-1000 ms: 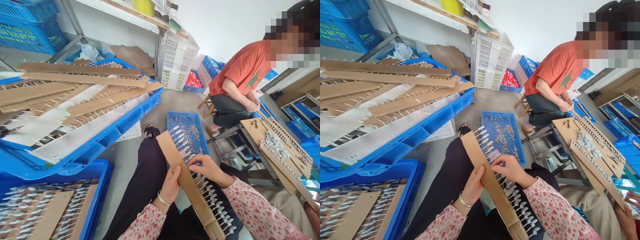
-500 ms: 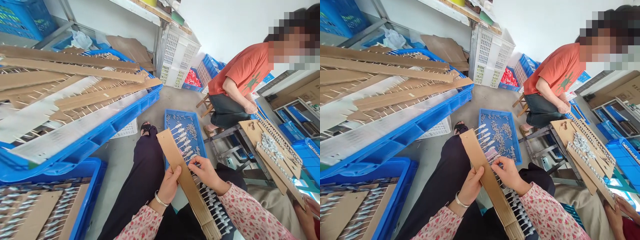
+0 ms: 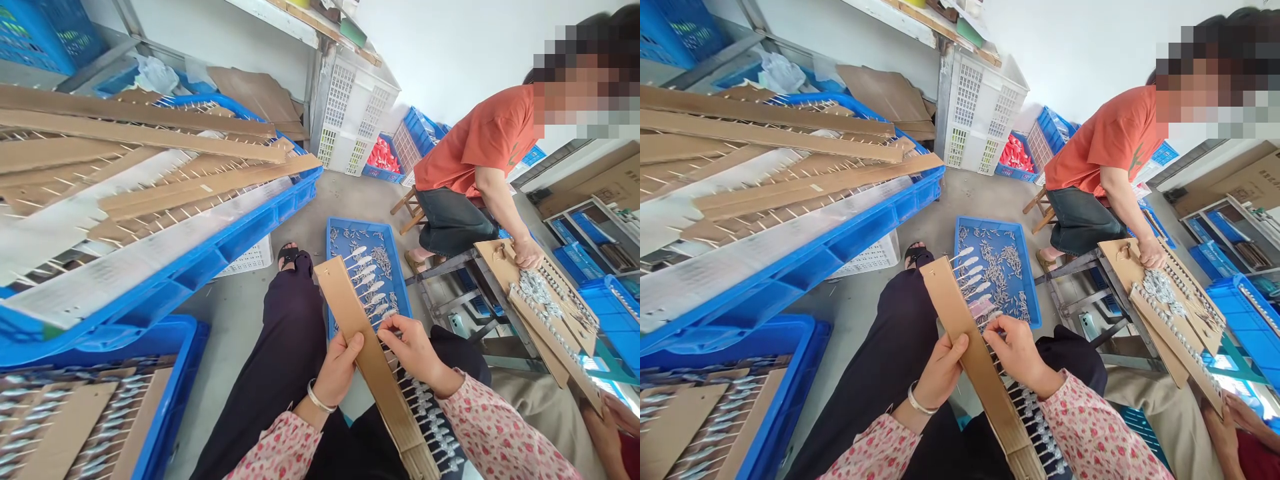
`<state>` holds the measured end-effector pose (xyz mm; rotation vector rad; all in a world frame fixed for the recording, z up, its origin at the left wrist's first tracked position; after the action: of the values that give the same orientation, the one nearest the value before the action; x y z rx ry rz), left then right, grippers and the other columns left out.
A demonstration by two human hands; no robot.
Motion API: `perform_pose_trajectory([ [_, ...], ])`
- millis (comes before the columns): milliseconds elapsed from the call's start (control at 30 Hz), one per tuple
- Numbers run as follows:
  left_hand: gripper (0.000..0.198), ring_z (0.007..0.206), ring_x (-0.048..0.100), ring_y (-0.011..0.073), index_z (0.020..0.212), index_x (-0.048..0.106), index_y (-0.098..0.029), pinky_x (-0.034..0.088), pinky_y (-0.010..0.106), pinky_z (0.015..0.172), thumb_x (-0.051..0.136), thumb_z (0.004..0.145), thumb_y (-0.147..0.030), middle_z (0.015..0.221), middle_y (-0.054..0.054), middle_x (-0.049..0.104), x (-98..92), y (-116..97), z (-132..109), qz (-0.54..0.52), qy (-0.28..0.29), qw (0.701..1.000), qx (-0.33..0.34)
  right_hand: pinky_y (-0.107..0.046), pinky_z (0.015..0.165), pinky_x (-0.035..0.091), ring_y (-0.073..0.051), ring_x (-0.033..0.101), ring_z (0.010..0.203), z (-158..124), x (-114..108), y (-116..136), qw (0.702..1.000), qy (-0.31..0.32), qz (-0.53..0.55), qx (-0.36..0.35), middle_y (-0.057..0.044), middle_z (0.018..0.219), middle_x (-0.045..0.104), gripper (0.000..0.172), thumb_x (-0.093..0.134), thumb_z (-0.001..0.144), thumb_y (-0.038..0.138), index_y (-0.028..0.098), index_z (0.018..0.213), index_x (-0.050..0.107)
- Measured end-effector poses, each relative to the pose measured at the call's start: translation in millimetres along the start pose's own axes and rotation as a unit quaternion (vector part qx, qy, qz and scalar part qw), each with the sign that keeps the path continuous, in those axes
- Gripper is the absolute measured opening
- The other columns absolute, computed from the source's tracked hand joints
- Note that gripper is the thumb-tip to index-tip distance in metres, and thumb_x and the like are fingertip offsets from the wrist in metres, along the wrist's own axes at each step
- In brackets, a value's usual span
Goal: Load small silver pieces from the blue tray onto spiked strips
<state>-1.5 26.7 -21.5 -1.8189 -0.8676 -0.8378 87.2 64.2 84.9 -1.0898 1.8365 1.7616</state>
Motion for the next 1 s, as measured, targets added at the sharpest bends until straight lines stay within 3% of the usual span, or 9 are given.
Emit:
perform_pose_trajectory([
  [267,0.032,0.090,0.065,0.0247,0.098,0.069,-0.019,0.051,0.036,0.081,0.075,0.070,-0.034,0.094,0.007,0.073,-3.7,1,-1,-0.005,-0.015,1.000,0.003,-0.027,0.068,0.048,-0.018,0.065,0.075,5,5,7,0.999,0.033,0.011,-0.017,-0.004,0.080,0.072,0.012,0.060,0.080,0.023,0.018,0.080,0.071],
  [533,0.032,0.089,0.066,0.0242,0.098,0.069,-0.019,0.050,0.036,0.080,0.075,0.070,-0.034,0.095,0.007,0.073,-5.2,1,0,-0.013,-0.014,1.000,0.003,-0.023,0.057,0.043,-0.015,0.060,0.062,5,2,6,1.000,0.017,0.011,-0.013,-0.002,0.068,0.068,0.020,0.055,0.085,0.026,0.016,0.072,0.066],
  [767,0.029,0.088,0.065,0.0216,0.099,0.067,-0.020,0.051,0.033,0.078,0.072,0.074,-0.034,0.094,0.005,0.072,-11.0,6,2,-0.026,-0.016,1.000,-0.002,-0.024,0.063,0.044,-0.015,0.061,0.067,10,1,4,0.999,0.041,0.025,-0.008,-0.002,0.073,0.070,0.020,0.054,0.086,0.028,0.017,0.075,0.068],
  [1000,0.029,0.075,0.064,0.0173,0.095,0.068,-0.018,0.052,0.032,0.075,0.074,0.072,-0.035,0.086,0.004,0.072,-17.4,10,2,-0.034,-0.034,0.999,-0.015,-0.025,0.069,0.046,-0.017,0.063,0.072,4,-12,-1,0.999,-0.014,0.047,0.005,-0.003,0.076,0.069,0.020,0.053,0.088,0.030,0.018,0.077,0.064],
])
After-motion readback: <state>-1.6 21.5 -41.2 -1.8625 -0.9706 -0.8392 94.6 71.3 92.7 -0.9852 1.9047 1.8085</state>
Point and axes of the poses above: each hand's wrist, its own z-axis towards the middle knuckle, its own x-axis out of the palm, y = z × x, the point moved 10 cm from there along z, towards the middle knuckle
